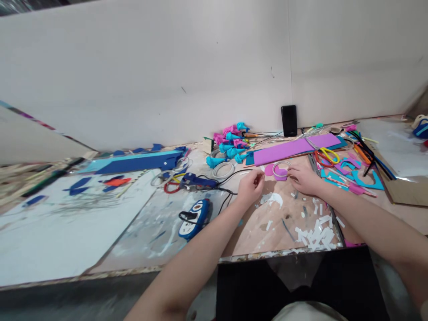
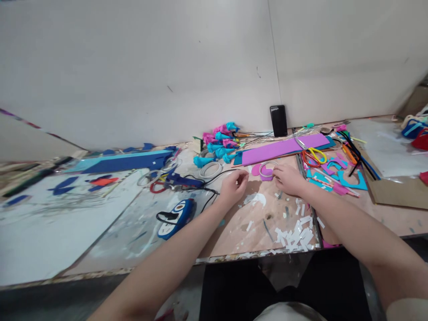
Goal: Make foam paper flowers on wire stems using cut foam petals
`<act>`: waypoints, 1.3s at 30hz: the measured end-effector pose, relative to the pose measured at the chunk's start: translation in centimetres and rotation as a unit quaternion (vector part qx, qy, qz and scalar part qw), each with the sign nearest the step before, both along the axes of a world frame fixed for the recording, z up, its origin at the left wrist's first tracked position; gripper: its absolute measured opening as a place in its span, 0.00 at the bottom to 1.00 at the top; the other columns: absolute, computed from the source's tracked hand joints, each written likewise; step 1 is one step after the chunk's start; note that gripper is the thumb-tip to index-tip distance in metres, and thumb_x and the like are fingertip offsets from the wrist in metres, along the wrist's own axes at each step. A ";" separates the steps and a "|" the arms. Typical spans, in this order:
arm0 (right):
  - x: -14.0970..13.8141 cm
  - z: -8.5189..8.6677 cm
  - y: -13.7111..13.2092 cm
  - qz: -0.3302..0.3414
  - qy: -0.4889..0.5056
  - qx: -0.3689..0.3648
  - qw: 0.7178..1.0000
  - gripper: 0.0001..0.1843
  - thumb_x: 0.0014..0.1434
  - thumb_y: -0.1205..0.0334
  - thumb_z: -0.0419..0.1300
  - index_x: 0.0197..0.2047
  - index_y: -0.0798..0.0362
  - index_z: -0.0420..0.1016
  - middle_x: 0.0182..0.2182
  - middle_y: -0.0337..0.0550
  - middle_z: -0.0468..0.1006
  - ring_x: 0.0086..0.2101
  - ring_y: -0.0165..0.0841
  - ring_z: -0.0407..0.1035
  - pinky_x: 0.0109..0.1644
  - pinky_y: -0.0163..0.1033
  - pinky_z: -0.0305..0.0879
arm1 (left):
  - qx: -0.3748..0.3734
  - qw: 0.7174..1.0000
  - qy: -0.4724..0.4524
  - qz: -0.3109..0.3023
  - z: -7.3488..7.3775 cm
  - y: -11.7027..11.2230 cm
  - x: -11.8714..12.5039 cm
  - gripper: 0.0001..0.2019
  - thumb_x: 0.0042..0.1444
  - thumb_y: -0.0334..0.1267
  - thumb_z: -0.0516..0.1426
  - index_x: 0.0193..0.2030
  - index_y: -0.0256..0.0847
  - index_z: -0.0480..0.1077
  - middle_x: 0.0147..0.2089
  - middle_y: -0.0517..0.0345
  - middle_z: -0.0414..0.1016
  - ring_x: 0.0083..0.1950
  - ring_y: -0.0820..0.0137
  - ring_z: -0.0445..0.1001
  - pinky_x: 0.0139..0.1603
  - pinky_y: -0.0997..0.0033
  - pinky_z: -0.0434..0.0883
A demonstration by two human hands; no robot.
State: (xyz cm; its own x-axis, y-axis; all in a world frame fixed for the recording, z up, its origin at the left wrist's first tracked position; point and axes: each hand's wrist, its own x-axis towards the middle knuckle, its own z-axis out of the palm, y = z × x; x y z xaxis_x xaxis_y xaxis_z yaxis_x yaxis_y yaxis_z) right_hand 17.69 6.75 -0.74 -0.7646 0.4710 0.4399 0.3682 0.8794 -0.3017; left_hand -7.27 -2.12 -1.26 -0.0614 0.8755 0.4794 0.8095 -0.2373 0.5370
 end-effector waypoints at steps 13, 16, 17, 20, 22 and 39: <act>-0.7 -0.3 0.7 -0.003 0.010 -0.019 1.000 0.09 0.61 0.70 0.58 0.44 0.56 0.77 0.47 0.53 0.79 0.49 0.41 0.72 0.57 0.49 0.68 | -0.102 0.974 0.199 -0.023 3.9 11.3 5.2 0.14 0.66 0.38 0.52 0.55 0.43 0.73 0.53 0.50 0.80 0.51 0.61 0.78 0.52 0.64 0.72; -0.8 -0.3 0.6 -0.015 -0.011 -0.015 1.000 0.11 0.61 0.70 0.58 0.45 0.57 0.77 0.48 0.53 0.79 0.48 0.42 0.71 0.57 0.48 0.68 | -0.118 0.973 0.201 -0.005 4.9 15.9 7.3 0.16 0.65 0.38 0.54 0.57 0.43 0.73 0.58 0.48 0.77 0.58 0.58 0.76 0.57 0.63 0.71; -0.9 -0.2 0.6 -0.019 -0.019 -0.013 1.000 0.11 0.61 0.70 0.57 0.46 0.57 0.77 0.48 0.53 0.78 0.48 0.42 0.71 0.56 0.47 0.68 | -0.126 0.972 0.200 0.004 5.1 17.3 8.0 0.16 0.65 0.38 0.53 0.57 0.42 0.73 0.58 0.46 0.77 0.58 0.57 0.76 0.57 0.62 0.71; -1.0 0.3 0.4 -0.036 -0.049 -0.005 0.998 0.09 0.61 0.70 0.57 0.43 0.57 0.77 0.44 0.52 0.78 0.45 0.42 0.70 0.53 0.46 0.68 | -0.158 0.967 0.195 0.033 5.1 20.7 9.4 0.16 0.65 0.37 0.52 0.56 0.40 0.73 0.56 0.43 0.78 0.56 0.56 0.77 0.56 0.61 0.72; -1.0 0.5 0.3 -0.044 -0.068 -0.002 0.997 0.08 0.61 0.69 0.58 0.42 0.57 0.77 0.43 0.53 0.78 0.44 0.42 0.69 0.50 0.46 0.67 | -0.181 0.964 0.190 0.051 4.8 22.5 9.9 0.16 0.65 0.36 0.52 0.56 0.39 0.74 0.55 0.41 0.79 0.56 0.57 0.78 0.56 0.62 0.72; -1.0 0.4 0.4 -0.041 -0.070 -0.014 0.997 0.10 0.63 0.65 0.57 0.46 0.56 0.76 0.49 0.54 0.78 0.46 0.43 0.69 0.52 0.47 0.67 | -0.209 0.960 0.167 0.079 5.8 26.4 9.0 0.14 0.60 0.31 0.56 0.47 0.43 0.81 0.51 0.44 0.83 0.51 0.58 0.80 0.50 0.63 0.74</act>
State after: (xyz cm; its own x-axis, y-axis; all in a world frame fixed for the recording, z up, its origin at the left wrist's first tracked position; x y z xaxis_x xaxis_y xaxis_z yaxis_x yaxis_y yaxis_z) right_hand 16.68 7.15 -0.35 -0.7767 0.5445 0.3166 0.4781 0.8369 -0.2665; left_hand 1.68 24.28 4.53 -0.1127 0.9881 0.1047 0.9612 0.0817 0.2634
